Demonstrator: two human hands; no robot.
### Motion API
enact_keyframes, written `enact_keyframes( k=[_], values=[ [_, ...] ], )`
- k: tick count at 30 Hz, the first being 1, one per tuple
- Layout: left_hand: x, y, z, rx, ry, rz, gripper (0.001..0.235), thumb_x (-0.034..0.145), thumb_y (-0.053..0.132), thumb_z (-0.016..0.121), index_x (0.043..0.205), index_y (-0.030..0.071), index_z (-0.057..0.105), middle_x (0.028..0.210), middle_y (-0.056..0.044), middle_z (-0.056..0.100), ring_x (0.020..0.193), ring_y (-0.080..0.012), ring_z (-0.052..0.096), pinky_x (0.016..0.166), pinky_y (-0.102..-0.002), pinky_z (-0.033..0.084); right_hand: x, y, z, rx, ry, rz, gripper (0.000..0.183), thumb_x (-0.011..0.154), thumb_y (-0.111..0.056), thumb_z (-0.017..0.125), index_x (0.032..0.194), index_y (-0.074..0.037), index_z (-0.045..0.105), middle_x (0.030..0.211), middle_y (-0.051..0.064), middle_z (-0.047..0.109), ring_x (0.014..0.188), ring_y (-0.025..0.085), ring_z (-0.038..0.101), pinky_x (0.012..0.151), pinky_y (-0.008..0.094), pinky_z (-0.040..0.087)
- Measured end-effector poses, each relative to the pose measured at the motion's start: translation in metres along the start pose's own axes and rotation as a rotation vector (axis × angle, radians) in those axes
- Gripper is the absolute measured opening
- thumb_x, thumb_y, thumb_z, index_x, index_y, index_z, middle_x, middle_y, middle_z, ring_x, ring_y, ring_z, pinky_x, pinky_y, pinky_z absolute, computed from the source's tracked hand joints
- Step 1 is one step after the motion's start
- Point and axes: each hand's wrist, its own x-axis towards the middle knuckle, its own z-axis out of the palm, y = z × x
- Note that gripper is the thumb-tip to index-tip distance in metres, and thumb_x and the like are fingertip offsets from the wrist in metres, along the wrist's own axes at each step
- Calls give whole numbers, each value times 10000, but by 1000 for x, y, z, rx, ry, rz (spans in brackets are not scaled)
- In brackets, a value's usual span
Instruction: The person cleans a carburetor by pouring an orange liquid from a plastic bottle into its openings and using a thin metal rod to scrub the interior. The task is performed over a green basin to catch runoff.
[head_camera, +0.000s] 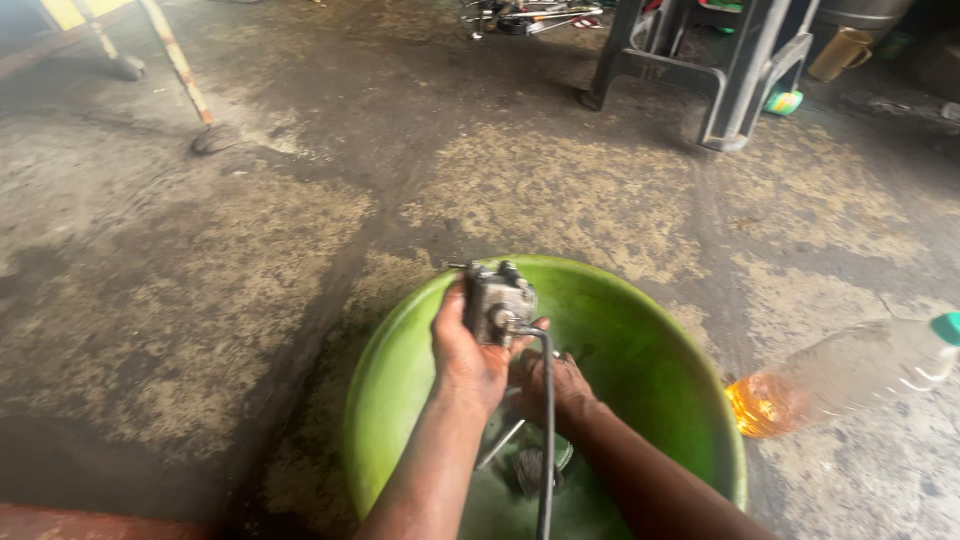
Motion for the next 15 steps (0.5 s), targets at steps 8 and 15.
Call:
enact_keyframes(
  k=[8, 15],
  values=[
    [0, -4, 3, 115, -5, 40, 466, 956, 501, 613, 1167, 89, 558, 961, -102, 710, 830, -251, 721, 713, -443, 641, -44, 29, -57, 564, 312, 419, 211, 870, -249, 676, 1047, -152, 738, 893, 93, 753, 753, 266, 746, 678, 433, 598],
    [-33, -28, 8, 108, 56, -169, 417, 961, 489, 521, 1102, 123, 663, 956, -81, 714, 795, -218, 688, 626, -401, 554, -118, 23, -74, 239, -167, 501, 230, 901, -250, 674, 1063, -144, 798, 975, 108, 777, 866, 269, 734, 792, 409, 586]
  ],
)
